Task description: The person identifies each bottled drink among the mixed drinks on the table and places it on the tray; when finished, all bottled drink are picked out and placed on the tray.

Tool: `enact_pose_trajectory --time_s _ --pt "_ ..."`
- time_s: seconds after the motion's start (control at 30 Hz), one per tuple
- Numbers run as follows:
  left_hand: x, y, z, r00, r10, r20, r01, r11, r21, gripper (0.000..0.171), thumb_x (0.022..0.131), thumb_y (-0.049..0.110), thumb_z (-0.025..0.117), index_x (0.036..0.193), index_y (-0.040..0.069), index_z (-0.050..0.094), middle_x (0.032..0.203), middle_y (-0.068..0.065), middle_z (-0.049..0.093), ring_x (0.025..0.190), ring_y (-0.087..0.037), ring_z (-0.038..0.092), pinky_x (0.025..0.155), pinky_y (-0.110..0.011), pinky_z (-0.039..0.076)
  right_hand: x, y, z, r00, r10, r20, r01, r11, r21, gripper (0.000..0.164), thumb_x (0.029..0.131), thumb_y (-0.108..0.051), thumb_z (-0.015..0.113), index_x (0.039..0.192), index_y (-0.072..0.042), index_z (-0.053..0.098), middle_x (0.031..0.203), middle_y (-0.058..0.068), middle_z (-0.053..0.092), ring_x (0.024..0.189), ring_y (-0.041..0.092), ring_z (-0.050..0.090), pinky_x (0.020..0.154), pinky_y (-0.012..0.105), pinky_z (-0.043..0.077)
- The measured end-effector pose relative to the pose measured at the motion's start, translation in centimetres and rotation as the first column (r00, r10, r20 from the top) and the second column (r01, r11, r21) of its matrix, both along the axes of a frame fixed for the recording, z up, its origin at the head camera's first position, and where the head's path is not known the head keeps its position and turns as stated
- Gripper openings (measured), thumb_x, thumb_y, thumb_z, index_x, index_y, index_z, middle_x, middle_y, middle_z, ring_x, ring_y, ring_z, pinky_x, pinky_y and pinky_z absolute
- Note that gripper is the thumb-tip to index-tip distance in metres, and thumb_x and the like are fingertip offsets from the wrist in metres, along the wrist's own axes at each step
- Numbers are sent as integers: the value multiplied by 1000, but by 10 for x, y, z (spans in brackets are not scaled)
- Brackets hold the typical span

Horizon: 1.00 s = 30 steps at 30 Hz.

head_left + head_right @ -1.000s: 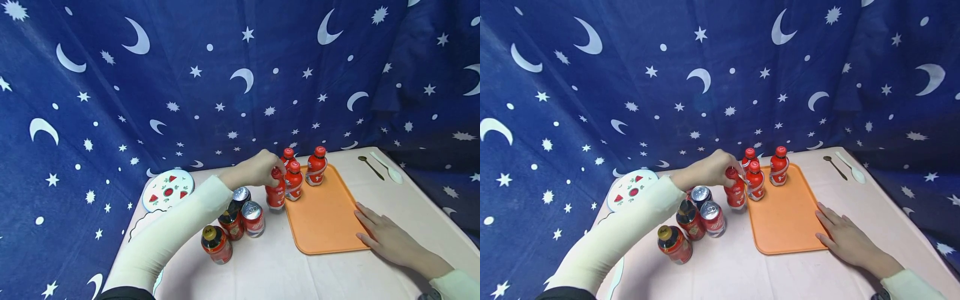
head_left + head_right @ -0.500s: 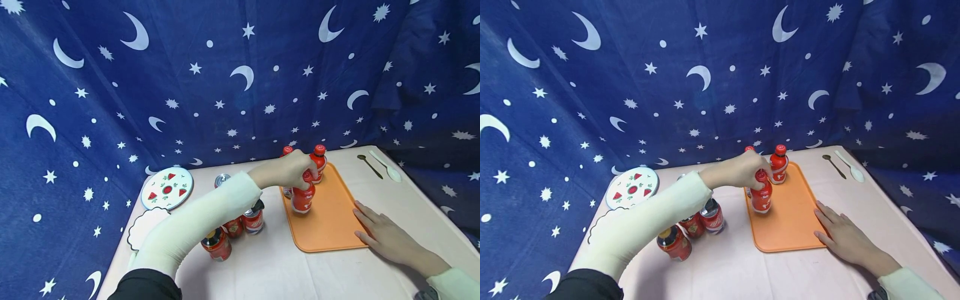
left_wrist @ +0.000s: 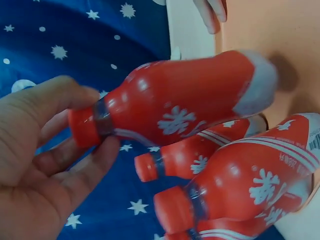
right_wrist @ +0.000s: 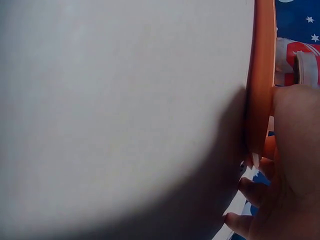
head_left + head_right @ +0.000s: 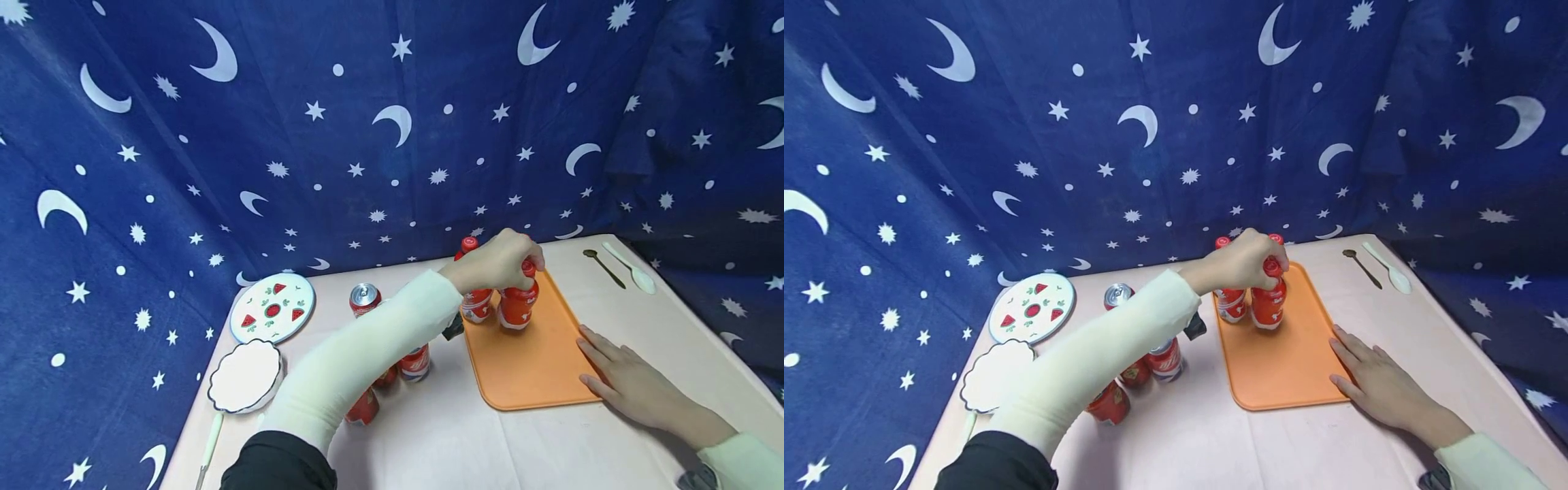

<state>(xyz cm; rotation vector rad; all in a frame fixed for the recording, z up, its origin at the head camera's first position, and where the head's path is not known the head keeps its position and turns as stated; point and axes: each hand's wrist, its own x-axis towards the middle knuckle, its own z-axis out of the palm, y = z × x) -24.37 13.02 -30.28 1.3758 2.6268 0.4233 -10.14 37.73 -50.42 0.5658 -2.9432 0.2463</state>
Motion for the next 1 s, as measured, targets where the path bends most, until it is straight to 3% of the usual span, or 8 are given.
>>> enact_pose_trajectory --time_s 0.2,0.4,0.63,1.0 --pt "-13 9 -10 987 144 65 -149 985 82 29 76 19 74 104 19 67 94 10 60 82 -4 52 64 -10 44 1 1 -4 1000 -3 -8 3 1000 5 68 89 -45 53 139 -3 37 150 9 21 132 31 30 100 59 22" --pt "-23 14 -22 968 232 92 -244 958 152 30 74 18 76 103 21 67 96 12 61 82 -2 52 64 -10 43 -1 1 -2 1000 0 -14 0 1000 4 68 88 -45 54 139 -3 38 150 10 22 126 37 37 100 59 23" --pt "-29 19 -32 962 255 95 -269 946 183 30 75 18 76 104 21 67 97 11 61 81 -2 53 63 -10 44 -3 1 0 1000 -12 3 11 1000 6 69 88 -46 53 139 -3 36 150 10 21 124 38 39 100 59 22" --pt "-22 31 -40 961 268 76 -276 951 140 30 81 18 69 110 22 66 97 9 61 84 -3 53 62 -10 46 -1 3 -2 999 -33 42 33 999 10 71 88 -49 51 139 -3 36 150 10 20 125 39 37 94 60 27"
